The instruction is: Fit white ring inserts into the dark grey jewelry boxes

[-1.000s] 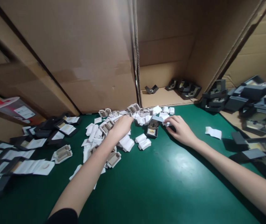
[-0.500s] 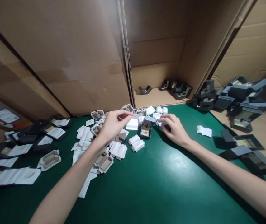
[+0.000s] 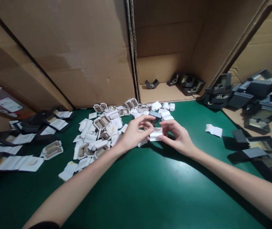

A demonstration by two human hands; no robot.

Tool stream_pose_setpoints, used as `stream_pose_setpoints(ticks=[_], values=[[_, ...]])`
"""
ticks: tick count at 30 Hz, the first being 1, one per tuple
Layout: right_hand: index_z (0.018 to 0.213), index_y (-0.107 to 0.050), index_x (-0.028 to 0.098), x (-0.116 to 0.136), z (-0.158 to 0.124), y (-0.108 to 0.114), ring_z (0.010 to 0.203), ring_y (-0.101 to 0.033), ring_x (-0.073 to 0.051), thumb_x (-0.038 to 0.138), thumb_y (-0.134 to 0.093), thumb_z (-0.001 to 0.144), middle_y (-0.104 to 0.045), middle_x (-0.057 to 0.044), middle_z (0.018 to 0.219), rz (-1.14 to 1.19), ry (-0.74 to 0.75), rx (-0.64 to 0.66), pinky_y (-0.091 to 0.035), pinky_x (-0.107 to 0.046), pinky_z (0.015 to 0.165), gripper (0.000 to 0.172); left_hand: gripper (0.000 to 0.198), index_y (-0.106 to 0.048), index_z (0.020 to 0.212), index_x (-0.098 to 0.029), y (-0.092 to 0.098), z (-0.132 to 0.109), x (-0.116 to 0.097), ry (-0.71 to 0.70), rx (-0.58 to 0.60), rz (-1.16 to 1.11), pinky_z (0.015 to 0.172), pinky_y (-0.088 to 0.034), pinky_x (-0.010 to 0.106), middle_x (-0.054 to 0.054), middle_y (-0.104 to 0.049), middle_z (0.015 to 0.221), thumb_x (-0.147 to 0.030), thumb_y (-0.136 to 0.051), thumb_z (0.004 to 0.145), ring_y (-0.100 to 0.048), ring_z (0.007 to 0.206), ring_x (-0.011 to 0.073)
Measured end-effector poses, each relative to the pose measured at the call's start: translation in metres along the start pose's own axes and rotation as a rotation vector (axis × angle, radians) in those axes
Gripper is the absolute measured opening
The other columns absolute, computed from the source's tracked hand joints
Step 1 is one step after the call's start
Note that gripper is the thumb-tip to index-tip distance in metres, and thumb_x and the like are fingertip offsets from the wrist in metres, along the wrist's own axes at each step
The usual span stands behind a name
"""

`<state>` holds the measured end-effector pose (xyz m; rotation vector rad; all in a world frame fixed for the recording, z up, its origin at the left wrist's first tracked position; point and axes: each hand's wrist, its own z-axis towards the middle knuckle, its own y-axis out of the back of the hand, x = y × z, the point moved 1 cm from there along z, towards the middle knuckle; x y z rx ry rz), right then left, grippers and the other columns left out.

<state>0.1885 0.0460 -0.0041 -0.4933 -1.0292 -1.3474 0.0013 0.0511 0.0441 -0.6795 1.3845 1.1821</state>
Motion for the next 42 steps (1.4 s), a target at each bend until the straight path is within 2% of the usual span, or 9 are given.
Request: stream_pose_setpoints(ticks=[3, 7, 10, 13, 20, 25, 31, 37, 42], values=[[0.104, -0.052, 0.023, -0.003, 0.002, 0.000, 0.065, -0.054, -0.012, 0.029, -0.064, 0.083, -0.057, 0.001, 0.076, 0.029, -0.072, -0.052, -0.047, -0.027, 0.060, 0.025, 0.034, -0.056, 0.115, -0.017, -0.001, 0.000, 0.001, -0.088, -0.018, 0.099, 0.063, -0.054, 0.022, 0.005, -0.063, 0.092, -0.022, -0.062, 0.082, -0.062, 0.082, 0.0142], [0.090, -0.051, 0.022, -0.010, 0.005, 0.004, 0.065, -0.054, -0.012, 0.030, -0.067, 0.080, -0.055, 0.002, 0.073, 0.106, -0.132, -0.182, -0.046, -0.026, 0.060, 0.021, 0.022, -0.055, 0.107, -0.017, 0.007, -0.001, 0.002, -0.241, -0.208, 0.538, 0.068, -0.051, 0.026, 0.005, -0.060, 0.099, -0.019, -0.056, 0.086, -0.058, 0.084, 0.0141], [0.084, -0.049, 0.022, -0.013, 0.007, 0.008, 0.067, -0.056, -0.011, 0.029, -0.071, 0.076, -0.056, 0.003, 0.074, 0.139, -0.143, -0.264, -0.048, -0.026, 0.063, 0.024, 0.010, -0.059, 0.095, -0.016, 0.010, -0.002, 0.005, -0.306, -0.113, 0.849, 0.080, -0.050, 0.035, 0.006, -0.057, 0.100, -0.023, -0.055, 0.089, -0.055, 0.096, 0.0196], [0.077, -0.049, 0.022, -0.014, 0.008, 0.011, 0.065, -0.059, -0.012, 0.029, -0.072, 0.075, -0.058, 0.002, 0.073, 0.130, -0.148, -0.285, -0.050, -0.027, 0.063, 0.025, 0.016, -0.064, 0.093, -0.016, 0.009, -0.004, 0.010, -0.271, 0.035, 1.010, 0.082, -0.051, 0.040, 0.009, -0.052, 0.112, -0.030, -0.060, 0.087, -0.051, 0.106, 0.0255], [0.081, -0.063, 0.020, -0.003, 0.005, 0.011, 0.070, -0.063, -0.015, 0.023, -0.063, 0.082, -0.068, -0.002, 0.077, -0.272, 0.083, -0.157, -0.050, -0.029, 0.066, 0.003, 0.012, -0.066, 0.090, -0.016, -0.005, -0.010, 0.012, -0.235, 0.132, 0.923, 0.085, -0.050, 0.036, 0.008, -0.048, 0.109, -0.018, -0.054, 0.089, -0.054, 0.099, 0.0200], [0.085, -0.066, 0.020, 0.003, 0.005, 0.008, 0.072, -0.063, -0.015, 0.018, -0.058, 0.086, -0.070, -0.004, 0.079, -0.391, 0.256, -0.036, -0.050, -0.030, 0.067, 0.008, 0.015, -0.066, 0.098, -0.016, -0.014, -0.016, 0.004, -0.263, 0.096, 0.881, 0.073, -0.049, 0.030, 0.005, -0.049, 0.095, -0.021, -0.054, 0.091, -0.052, 0.083, 0.0156], [0.085, -0.067, 0.018, 0.000, 0.006, 0.008, 0.074, -0.061, -0.016, 0.018, -0.054, 0.089, -0.070, -0.006, 0.082, -0.479, 0.269, -0.028, -0.050, -0.031, 0.068, 0.014, 0.013, -0.067, 0.094, -0.017, -0.016, -0.017, 0.005, -0.387, 0.064, 0.990, 0.073, -0.047, 0.031, 0.004, -0.052, 0.090, -0.022, -0.057, 0.089, -0.051, 0.086, 0.0176], [0.087, -0.069, 0.017, -0.004, 0.004, 0.005, 0.080, -0.053, -0.019, 0.016, -0.056, 0.086, -0.068, -0.009, 0.091, -0.670, 0.328, 0.027, -0.049, -0.033, 0.070, 0.014, 0.017, -0.064, 0.099, -0.014, -0.020, -0.019, 0.009, -0.460, 0.139, 1.120, 0.083, -0.046, 0.034, 0.009, -0.059, 0.108, -0.020, -0.050, 0.092, -0.052, 0.099, 0.0206], [0.088, -0.072, 0.016, -0.002, 0.003, 0.004, 0.080, -0.046, -0.020, 0.021, -0.055, 0.087, -0.060, -0.012, 0.091, -0.890, 0.359, 0.023, -0.043, -0.034, 0.066, 0.018, 0.016, -0.062, 0.094, -0.013, -0.022, -0.019, 0.011, -0.459, 0.185, 1.269, 0.076, -0.044, 0.035, 0.008, -0.063, 0.100, -0.021, -0.048, 0.093, -0.051, 0.095, 0.0227]])
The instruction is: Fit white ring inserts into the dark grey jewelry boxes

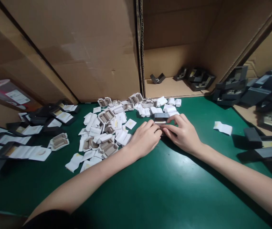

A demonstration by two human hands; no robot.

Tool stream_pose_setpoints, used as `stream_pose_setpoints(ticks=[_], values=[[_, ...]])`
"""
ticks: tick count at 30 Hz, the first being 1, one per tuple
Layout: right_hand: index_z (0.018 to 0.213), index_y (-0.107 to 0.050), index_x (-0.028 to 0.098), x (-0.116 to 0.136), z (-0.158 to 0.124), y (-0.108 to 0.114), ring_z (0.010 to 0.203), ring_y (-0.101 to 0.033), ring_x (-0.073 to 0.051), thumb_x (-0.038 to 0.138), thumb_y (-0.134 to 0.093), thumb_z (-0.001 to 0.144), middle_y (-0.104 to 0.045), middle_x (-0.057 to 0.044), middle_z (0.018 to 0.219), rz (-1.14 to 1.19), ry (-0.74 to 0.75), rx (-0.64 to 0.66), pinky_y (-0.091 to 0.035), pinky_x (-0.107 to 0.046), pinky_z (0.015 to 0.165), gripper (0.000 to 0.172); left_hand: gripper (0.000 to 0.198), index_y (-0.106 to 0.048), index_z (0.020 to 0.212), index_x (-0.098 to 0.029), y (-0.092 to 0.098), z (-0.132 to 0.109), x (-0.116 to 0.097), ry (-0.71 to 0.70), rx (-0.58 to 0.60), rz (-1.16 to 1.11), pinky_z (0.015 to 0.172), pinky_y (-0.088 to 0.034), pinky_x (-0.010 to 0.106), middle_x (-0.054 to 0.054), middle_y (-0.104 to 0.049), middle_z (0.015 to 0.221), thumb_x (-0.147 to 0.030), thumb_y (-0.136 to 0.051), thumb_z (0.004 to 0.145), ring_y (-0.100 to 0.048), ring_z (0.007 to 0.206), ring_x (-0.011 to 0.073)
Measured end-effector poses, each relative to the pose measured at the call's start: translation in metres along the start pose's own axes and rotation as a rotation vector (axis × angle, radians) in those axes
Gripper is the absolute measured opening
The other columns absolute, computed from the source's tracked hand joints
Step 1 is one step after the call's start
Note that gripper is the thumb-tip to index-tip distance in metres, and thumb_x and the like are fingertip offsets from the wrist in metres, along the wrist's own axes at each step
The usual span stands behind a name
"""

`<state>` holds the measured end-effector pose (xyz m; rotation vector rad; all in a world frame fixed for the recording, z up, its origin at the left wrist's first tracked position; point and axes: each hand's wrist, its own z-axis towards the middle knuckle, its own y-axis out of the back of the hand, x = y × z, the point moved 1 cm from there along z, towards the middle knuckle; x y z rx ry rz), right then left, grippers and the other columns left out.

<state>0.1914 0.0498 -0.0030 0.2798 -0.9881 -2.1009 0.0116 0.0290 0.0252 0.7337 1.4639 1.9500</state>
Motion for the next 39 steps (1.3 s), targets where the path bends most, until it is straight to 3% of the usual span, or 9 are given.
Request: stream_pose_setpoints(ticks=[8, 13, 19, 22, 26, 32, 34, 37, 39], values=[[0.092, -0.072, 0.015, -0.004, -0.002, -0.002, 0.070, -0.047, -0.016, 0.025, -0.050, 0.091, -0.052, -0.007, 0.078, 0.049, -0.030, 0.093, -0.040, -0.029, 0.059, 0.024, 0.013, -0.059, 0.090, -0.013, -0.002, 0.000, 0.000, -0.022, 0.005, 0.056, 0.072, -0.041, 0.033, 0.007, -0.062, 0.097, -0.019, -0.047, 0.093, -0.051, 0.092, 0.0217], [0.110, -0.067, 0.017, -0.003, -0.004, -0.002, 0.064, -0.054, -0.014, 0.029, -0.044, 0.094, -0.059, -0.006, 0.075, 0.100, -0.094, 0.138, -0.043, -0.027, 0.059, 0.031, 0.014, -0.058, 0.091, -0.013, -0.002, 0.000, 0.000, -0.032, 0.001, 0.075, 0.074, -0.042, 0.033, 0.008, -0.061, 0.097, -0.015, -0.045, 0.092, -0.051, 0.093, 0.0219], [0.113, -0.064, 0.022, -0.001, -0.003, -0.001, 0.070, -0.066, -0.017, 0.034, -0.042, 0.094, -0.073, -0.005, 0.086, 0.091, -0.212, 0.260, -0.044, -0.026, 0.058, 0.031, 0.013, -0.059, 0.093, -0.011, -0.005, -0.001, -0.010, -0.013, -0.028, 0.097, 0.075, -0.047, 0.036, 0.010, -0.062, 0.094, -0.017, -0.047, 0.091, -0.054, 0.092, 0.0243], [0.115, -0.062, 0.021, -0.001, -0.002, 0.000, 0.062, -0.065, -0.018, 0.035, -0.043, 0.094, -0.073, -0.005, 0.084, 0.023, -0.236, 0.281, -0.039, -0.026, 0.051, 0.032, 0.017, -0.059, 0.097, -0.009, -0.011, -0.002, -0.017, -0.006, -0.085, 0.139, 0.086, -0.048, 0.039, 0.012, -0.063, 0.097, -0.014, -0.044, 0.092, -0.055, 0.104, 0.0265], [0.111, -0.063, 0.023, 0.000, -0.002, 0.000, 0.058, -0.064, -0.017, 0.034, -0.044, 0.093, -0.073, -0.003, 0.078, -0.034, -0.237, 0.275, -0.035, -0.025, 0.049, 0.029, 0.021, -0.058, 0.102, -0.005, -0.020, -0.005, -0.024, -0.030, -0.145, 0.201, 0.107, -0.037, 0.041, 0.015, -0.064, 0.105, -0.014, -0.041, 0.093, -0.053, 0.119, 0.0279], [0.111, -0.064, 0.021, -0.003, -0.004, -0.003, 0.056, -0.062, -0.016, 0.034, -0.043, 0.093, -0.072, -0.004, 0.075, 0.015, -0.244, 0.285, -0.037, -0.025, 0.050, 0.030, 0.026, -0.055, 0.107, -0.004, -0.024, -0.006, -0.027, -0.005, -0.108, 0.193, 0.108, -0.038, 0.042, 0.018, -0.062, 0.110, -0.021, -0.041, 0.093, -0.053, 0.121, 0.0299], [0.113, -0.064, 0.020, -0.007, 0.001, 0.005, 0.056, -0.062, -0.015, 0.033, -0.044, 0.093, -0.072, -0.005, 0.077, 0.094, -0.188, 0.298, -0.039, -0.025, 0.051, 0.031, 0.024, -0.055, 0.105, -0.005, -0.023, -0.006, -0.027, -0.001, -0.103, 0.181, 0.104, -0.042, 0.041, 0.018, -0.062, 0.109, -0.021, -0.042, 0.093, -0.053, 0.120, 0.0304], [0.121, -0.061, 0.024, -0.017, 0.014, 0.034, 0.057, -0.060, -0.013, 0.033, -0.048, 0.091, -0.072, -0.003, 0.080, 0.242, -0.035, 0.384, -0.041, -0.025, 0.053, 0.034, 0.018, -0.056, 0.097, -0.008, -0.021, -0.006, -0.026, 0.009, -0.081, 0.167, 0.096, -0.047, 0.040, 0.016, -0.061, 0.103, -0.021, -0.043, 0.093, -0.056, 0.114, 0.0307], [0.118, -0.063, 0.023, -0.026, 0.025, 0.061, 0.052, -0.056, -0.013, 0.036, -0.051, 0.090, -0.066, -0.001, 0.065, 0.245, -0.087, 0.266, -0.042, -0.026, 0.053, 0.033, 0.016, -0.056, 0.094, -0.009, -0.021, -0.006, -0.026, 0.014, -0.079, 0.156, 0.095, -0.048, 0.039, 0.015, -0.061, 0.100, -0.020, -0.045, 0.092, -0.056, 0.113, 0.0308]])
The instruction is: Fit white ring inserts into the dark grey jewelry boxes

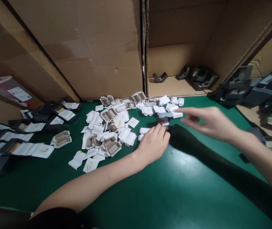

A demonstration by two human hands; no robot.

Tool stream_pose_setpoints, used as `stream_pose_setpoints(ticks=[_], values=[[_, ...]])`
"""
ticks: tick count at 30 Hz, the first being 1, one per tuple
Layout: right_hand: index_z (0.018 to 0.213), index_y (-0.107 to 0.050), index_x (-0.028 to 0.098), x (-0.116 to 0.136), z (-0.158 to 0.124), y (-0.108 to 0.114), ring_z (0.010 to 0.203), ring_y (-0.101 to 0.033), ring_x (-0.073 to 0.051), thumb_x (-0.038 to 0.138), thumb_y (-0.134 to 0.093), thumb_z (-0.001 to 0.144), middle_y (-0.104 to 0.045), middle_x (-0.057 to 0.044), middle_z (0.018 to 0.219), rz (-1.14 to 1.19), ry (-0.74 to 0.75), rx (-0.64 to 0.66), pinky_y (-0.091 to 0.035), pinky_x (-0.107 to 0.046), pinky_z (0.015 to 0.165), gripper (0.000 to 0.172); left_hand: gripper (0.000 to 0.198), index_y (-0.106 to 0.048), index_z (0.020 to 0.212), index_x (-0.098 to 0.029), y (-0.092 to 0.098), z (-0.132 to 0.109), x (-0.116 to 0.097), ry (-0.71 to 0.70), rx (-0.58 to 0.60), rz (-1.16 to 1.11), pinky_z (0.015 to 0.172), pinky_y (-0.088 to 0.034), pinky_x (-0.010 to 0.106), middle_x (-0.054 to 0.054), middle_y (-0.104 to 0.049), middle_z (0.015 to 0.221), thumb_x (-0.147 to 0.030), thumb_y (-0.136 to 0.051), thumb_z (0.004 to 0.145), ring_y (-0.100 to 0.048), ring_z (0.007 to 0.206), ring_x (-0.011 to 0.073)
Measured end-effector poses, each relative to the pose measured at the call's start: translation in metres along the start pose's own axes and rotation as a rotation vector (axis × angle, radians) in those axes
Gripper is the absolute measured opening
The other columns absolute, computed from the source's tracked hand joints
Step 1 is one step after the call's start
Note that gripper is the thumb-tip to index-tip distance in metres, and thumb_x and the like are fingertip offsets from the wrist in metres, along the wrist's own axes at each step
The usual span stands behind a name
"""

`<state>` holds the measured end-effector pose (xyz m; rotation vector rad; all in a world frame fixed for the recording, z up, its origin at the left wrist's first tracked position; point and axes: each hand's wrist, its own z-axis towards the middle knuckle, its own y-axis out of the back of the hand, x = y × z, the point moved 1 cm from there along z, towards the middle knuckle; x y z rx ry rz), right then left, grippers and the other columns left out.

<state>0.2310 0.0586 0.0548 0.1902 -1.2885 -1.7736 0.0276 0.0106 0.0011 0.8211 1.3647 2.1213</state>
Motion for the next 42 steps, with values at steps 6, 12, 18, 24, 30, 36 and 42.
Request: stream_pose_setpoints(ticks=[6, 12, 18, 24, 30, 36, 42], values=[[0.100, -0.069, 0.024, -0.022, 0.000, 0.025, 0.069, -0.064, -0.017, 0.040, -0.052, 0.088, -0.071, -0.005, 0.088, -0.145, -0.144, 0.018, -0.049, -0.029, 0.058, 0.026, 0.015, -0.056, 0.095, -0.008, -0.001, -0.001, 0.000, 0.027, -0.048, -0.088, 0.100, -0.046, 0.041, 0.017, -0.060, 0.106, -0.015, -0.043, 0.091, -0.052, 0.121, 0.0303], [0.135, -0.047, 0.018, -0.051, -0.005, -0.025, 0.123, -0.052, -0.028, 0.027, -0.046, 0.090, -0.051, -0.012, 0.137, -0.236, -0.065, 0.106, -0.046, -0.044, 0.099, 0.046, 0.017, -0.057, 0.094, -0.009, -0.001, 0.000, 0.001, 0.017, -0.084, -0.145, 0.099, -0.047, 0.042, 0.015, -0.061, 0.103, -0.011, -0.040, 0.091, -0.052, 0.119, 0.0289], [0.124, -0.056, 0.017, -0.062, -0.009, -0.040, 0.111, -0.058, -0.030, 0.024, -0.048, 0.088, -0.059, -0.014, 0.124, -0.327, -0.035, 0.084, -0.047, -0.050, 0.094, 0.038, 0.019, -0.059, 0.097, -0.009, 0.000, -0.001, 0.000, 0.014, -0.078, -0.163, 0.095, -0.047, 0.040, 0.015, -0.062, 0.102, -0.011, -0.040, 0.092, -0.052, 0.119, 0.0274], [0.118, -0.063, 0.018, -0.061, -0.011, -0.035, 0.117, -0.056, -0.032, 0.033, -0.049, 0.089, -0.054, -0.015, 0.132, -0.243, -0.015, 0.082, -0.049, -0.049, 0.093, 0.035, 0.020, -0.060, 0.099, -0.010, 0.001, -0.002, 0.000, 0.006, -0.068, -0.141, 0.094, -0.046, 0.039, 0.015, -0.063, 0.104, -0.011, -0.041, 0.091, -0.052, 0.119, 0.0271], [0.123, -0.060, 0.020, -0.063, -0.012, -0.033, 0.119, -0.056, -0.027, 0.038, -0.042, 0.094, -0.056, -0.012, 0.133, -0.146, -0.018, 0.191, -0.050, -0.043, 0.095, 0.039, 0.024, -0.060, 0.102, -0.010, -0.001, -0.003, 0.001, 0.001, -0.075, -0.128, 0.095, -0.045, 0.038, 0.013, -0.061, 0.104, -0.010, -0.039, 0.091, -0.051, 0.120, 0.0269], [0.107, -0.061, 0.020, -0.061, -0.009, -0.033, 0.099, -0.063, -0.026, 0.040, -0.054, 0.087, -0.066, -0.010, 0.109, -0.130, -0.022, 0.144, -0.051, -0.041, 0.085, 0.030, 0.022, -0.059, 0.103, -0.009, -0.001, -0.003, 0.002, 0.006, -0.062, -0.131, 0.094, -0.045, 0.037, 0.014, -0.060, 0.107, -0.011, -0.042, 0.089, -0.049, 0.122, 0.0269], [0.102, -0.058, 0.021, -0.047, -0.006, -0.027, 0.091, -0.062, -0.023, 0.035, -0.056, 0.084, -0.062, -0.009, 0.102, -0.118, -0.052, 0.032, -0.050, -0.036, 0.078, 0.023, 0.024, -0.060, 0.104, -0.009, -0.001, -0.003, 0.002, 0.006, -0.066, -0.138, 0.095, -0.045, 0.038, 0.014, -0.060, 0.108, -0.010, -0.041, 0.089, -0.049, 0.122, 0.0270]])
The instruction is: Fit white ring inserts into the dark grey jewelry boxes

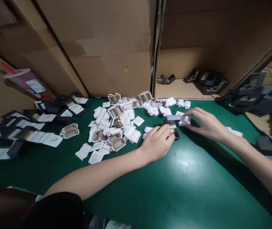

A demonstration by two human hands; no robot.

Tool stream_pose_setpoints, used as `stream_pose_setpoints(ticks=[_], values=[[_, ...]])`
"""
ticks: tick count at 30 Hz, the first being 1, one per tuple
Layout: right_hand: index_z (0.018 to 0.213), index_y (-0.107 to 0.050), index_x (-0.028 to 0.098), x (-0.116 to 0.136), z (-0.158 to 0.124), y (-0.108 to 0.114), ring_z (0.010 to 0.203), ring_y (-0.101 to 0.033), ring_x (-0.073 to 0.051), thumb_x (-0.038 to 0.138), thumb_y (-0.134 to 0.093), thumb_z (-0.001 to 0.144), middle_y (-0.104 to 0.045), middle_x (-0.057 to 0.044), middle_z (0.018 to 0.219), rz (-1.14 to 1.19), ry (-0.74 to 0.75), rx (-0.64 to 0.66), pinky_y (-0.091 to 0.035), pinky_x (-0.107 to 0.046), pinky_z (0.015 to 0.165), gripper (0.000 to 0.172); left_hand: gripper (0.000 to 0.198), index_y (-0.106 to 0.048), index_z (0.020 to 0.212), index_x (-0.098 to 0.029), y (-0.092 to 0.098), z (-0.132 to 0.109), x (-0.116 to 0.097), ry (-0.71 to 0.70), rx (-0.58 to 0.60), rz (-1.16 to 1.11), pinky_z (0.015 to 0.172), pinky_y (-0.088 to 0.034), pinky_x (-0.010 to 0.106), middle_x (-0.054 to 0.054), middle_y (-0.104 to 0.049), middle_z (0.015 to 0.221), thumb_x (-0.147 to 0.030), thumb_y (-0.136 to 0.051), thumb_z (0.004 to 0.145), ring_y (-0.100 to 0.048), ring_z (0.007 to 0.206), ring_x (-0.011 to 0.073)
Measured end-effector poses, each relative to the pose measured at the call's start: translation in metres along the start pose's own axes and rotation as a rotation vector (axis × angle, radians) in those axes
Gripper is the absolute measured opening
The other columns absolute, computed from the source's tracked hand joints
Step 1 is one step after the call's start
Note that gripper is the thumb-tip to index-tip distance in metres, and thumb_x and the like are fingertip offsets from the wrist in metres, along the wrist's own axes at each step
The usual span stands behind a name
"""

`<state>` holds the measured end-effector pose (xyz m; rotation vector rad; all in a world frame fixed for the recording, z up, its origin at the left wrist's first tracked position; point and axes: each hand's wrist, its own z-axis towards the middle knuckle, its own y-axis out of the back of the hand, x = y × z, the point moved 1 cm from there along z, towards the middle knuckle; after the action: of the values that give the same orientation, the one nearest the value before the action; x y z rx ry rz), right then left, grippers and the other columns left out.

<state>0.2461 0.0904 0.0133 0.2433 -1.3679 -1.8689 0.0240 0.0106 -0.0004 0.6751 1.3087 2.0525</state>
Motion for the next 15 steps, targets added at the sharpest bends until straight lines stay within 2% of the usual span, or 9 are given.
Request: stream_pose_setpoints(ticks=[4, 10, 13, 15], values=[[0.100, -0.054, 0.021, 0.006, 0.002, 0.013, 0.092, -0.060, -0.026, 0.032, -0.058, 0.081, -0.059, -0.010, 0.104, 0.021, -0.013, -0.044, -0.049, -0.039, 0.078, 0.022, 0.026, -0.060, 0.106, -0.010, -0.001, 0.000, 0.000, -0.005, -0.027, -0.011, 0.096, -0.045, 0.038, 0.014, -0.061, 0.108, -0.007, -0.040, 0.089, -0.051, 0.120, 0.0264], [0.103, -0.057, 0.022, 0.016, 0.003, 0.036, 0.093, -0.061, -0.022, 0.033, -0.063, 0.080, -0.061, -0.008, 0.109, 0.141, -0.037, 0.124, -0.049, -0.035, 0.081, 0.026, 0.029, -0.060, 0.108, -0.010, -0.002, 0.000, -0.001, -0.002, -0.082, 0.012, 0.098, -0.045, 0.037, 0.011, -0.062, 0.108, -0.004, -0.038, 0.090, -0.052, 0.119, 0.0249], [0.105, -0.058, 0.023, 0.024, 0.003, 0.047, 0.099, -0.060, -0.022, 0.036, -0.064, 0.080, -0.063, -0.006, 0.111, 0.172, 0.010, 0.160, -0.049, -0.033, 0.083, 0.029, 0.030, -0.058, 0.111, -0.010, -0.002, 0.001, -0.003, -0.029, -0.131, 0.041, 0.099, -0.044, 0.037, 0.011, -0.062, 0.110, -0.003, -0.038, 0.091, -0.052, 0.119, 0.0236], [0.104, -0.058, 0.023, 0.030, 0.002, 0.051, 0.101, -0.060, -0.021, 0.036, -0.064, 0.081, -0.062, -0.005, 0.112, 0.166, 0.053, 0.185, -0.049, -0.033, 0.083, 0.027, 0.025, -0.059, 0.109, -0.011, -0.001, 0.001, -0.004, -0.039, -0.155, 0.060, 0.094, -0.046, 0.036, 0.011, -0.061, 0.111, -0.006, -0.040, 0.093, -0.053, 0.117, 0.0235]])
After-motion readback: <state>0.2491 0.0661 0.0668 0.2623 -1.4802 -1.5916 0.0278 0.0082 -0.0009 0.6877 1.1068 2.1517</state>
